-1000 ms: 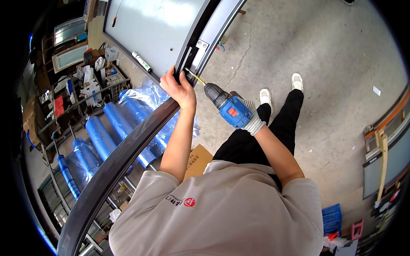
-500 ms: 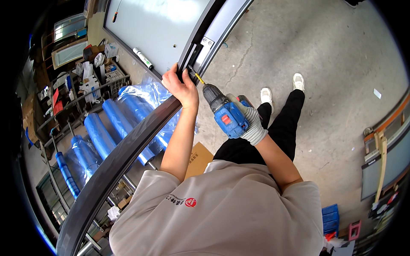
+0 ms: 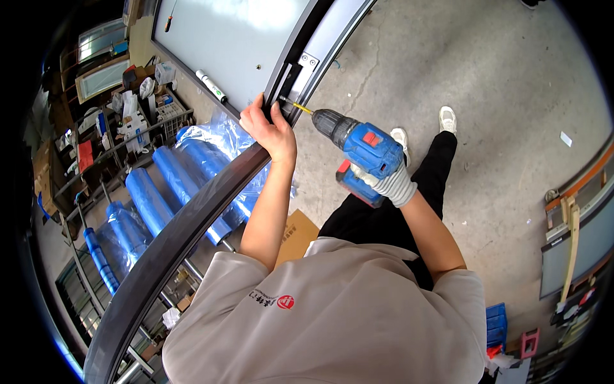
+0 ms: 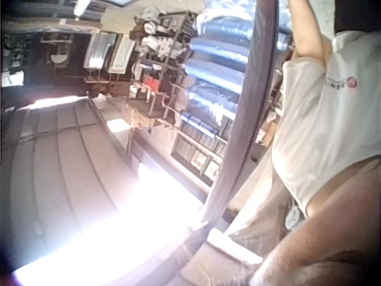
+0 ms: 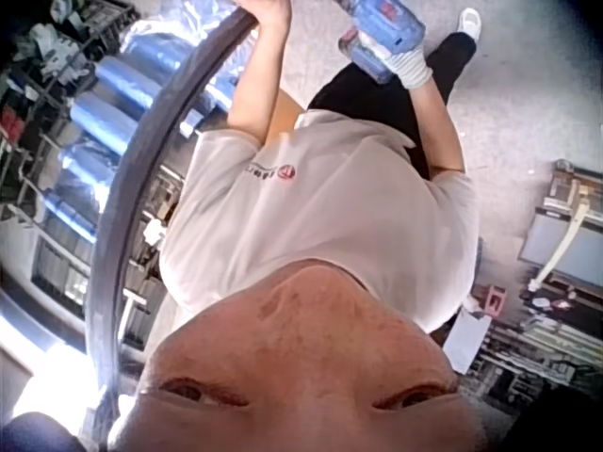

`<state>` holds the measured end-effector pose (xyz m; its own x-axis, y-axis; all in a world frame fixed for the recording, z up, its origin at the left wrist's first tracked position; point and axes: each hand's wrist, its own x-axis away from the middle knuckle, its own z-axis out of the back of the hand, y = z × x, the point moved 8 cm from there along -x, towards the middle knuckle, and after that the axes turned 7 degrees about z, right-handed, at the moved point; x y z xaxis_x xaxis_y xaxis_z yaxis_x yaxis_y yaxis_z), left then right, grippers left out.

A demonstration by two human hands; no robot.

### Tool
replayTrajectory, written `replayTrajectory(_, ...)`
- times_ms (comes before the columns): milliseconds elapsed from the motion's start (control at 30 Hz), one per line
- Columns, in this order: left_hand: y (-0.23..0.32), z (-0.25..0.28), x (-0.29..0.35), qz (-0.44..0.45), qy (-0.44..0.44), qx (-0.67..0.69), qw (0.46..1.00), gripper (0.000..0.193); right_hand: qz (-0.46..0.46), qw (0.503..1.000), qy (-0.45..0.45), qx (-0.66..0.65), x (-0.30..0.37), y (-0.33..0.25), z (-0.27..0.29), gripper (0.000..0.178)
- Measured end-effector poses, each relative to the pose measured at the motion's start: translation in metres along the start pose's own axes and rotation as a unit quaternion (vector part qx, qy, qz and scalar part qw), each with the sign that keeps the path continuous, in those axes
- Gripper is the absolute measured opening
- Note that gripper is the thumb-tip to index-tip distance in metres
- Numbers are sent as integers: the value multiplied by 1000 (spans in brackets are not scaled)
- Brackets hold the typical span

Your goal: The person uses a cordless drill to fasten screws into a metal window frame, securing a long metal strip along the edge. They work on different sections of the frame, occasionally repositioning the strip and using a green tie to hold parts in place.

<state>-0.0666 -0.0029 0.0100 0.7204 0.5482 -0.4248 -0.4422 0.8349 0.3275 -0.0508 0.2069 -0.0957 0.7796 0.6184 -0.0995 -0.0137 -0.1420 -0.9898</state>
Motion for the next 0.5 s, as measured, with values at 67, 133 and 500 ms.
replayTrajectory(67,2,3,0,9,0,-2,1000,32,-16,1000,16,-4,4,9,-10,35)
replayTrajectory(133,0,2,0,10,-6,-4,1000,32,-167,831,26,-530,18,41,-49,36)
replayTrajectory(500,2,1,-1,6,-5,-3,1000,32,-256,637,68,-724,33,110,-88,41)
